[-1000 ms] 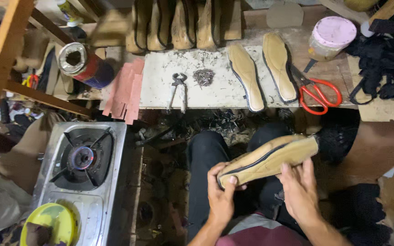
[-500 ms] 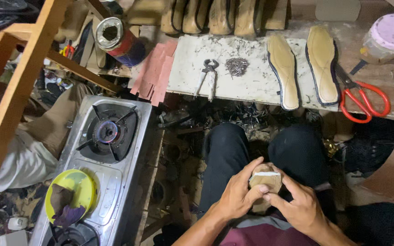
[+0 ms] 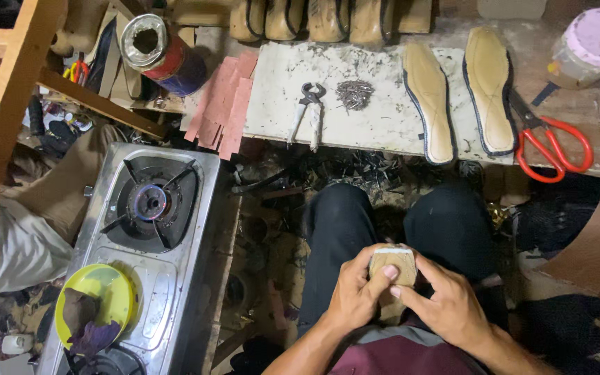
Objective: The person holds a shoe last with an insole on their lap, trims excess insole material around the last with scissors, presses the edge by hand, hammers the edge, and places the finished last on an overhead rack. They repeat the trimming and hammering cycle on additional insoles and set completed pairs on the bench.
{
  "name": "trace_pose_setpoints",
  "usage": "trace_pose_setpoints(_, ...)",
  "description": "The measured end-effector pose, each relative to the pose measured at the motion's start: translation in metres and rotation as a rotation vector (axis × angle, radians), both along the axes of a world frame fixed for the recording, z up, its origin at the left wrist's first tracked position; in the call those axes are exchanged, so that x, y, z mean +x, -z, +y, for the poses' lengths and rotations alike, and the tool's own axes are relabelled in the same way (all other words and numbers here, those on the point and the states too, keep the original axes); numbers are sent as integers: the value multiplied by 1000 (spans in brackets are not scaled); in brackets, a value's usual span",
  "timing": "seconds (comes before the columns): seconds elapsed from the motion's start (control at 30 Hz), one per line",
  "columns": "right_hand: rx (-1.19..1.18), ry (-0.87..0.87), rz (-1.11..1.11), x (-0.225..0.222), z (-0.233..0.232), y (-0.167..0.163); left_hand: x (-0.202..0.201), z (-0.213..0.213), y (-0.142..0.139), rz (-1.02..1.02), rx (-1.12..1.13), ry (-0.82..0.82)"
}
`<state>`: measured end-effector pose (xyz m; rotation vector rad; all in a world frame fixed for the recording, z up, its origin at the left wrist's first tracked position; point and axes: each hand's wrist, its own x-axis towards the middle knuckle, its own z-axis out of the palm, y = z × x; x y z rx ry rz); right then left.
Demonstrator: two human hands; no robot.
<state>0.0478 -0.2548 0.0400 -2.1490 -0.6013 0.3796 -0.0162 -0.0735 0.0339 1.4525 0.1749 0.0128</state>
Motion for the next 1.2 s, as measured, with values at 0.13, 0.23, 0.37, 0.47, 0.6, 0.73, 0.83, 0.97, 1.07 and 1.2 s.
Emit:
trace_pose_setpoints(0.13,1,-78,157,43,9,-11,5,10,22,111,-61,-96)
trace_pose_setpoints(0.23,-54,-17,159,85,22,-18,14,20,45,134,-166,-154)
trace_pose_setpoints(0.37,-119,55,-16,152,64,-23,31,32,80,125,-343,-209)
trace_pose_setpoints(0.47,-89,78,-166,200,103,-22,36,36,99,130,-451,-250)
trace_pose_setpoints(0.6,-31,81,-334,249,140,-14,35,38,109,117,-449,-247)
trace_pose_setpoints(0.73,-104,22,-416,271,162,-6,35,45,104,118,-393,-244)
trace_pose_setpoints(0.83,-211,-61,-540,275,171,-5,37,48,96,114,-400,-212)
trace_pose_setpoints(0.97,-239,-92,-591,275,171,-7,39,51,87,144,-368,-196)
trace_pose_setpoints(1.07,89,43,-459,267,161,-12,41,52,84,142,-349,-180)
trace_pose_setpoints(1.2,69,-14,-484,249,136,-11,43,54,86,174,-357,-166)
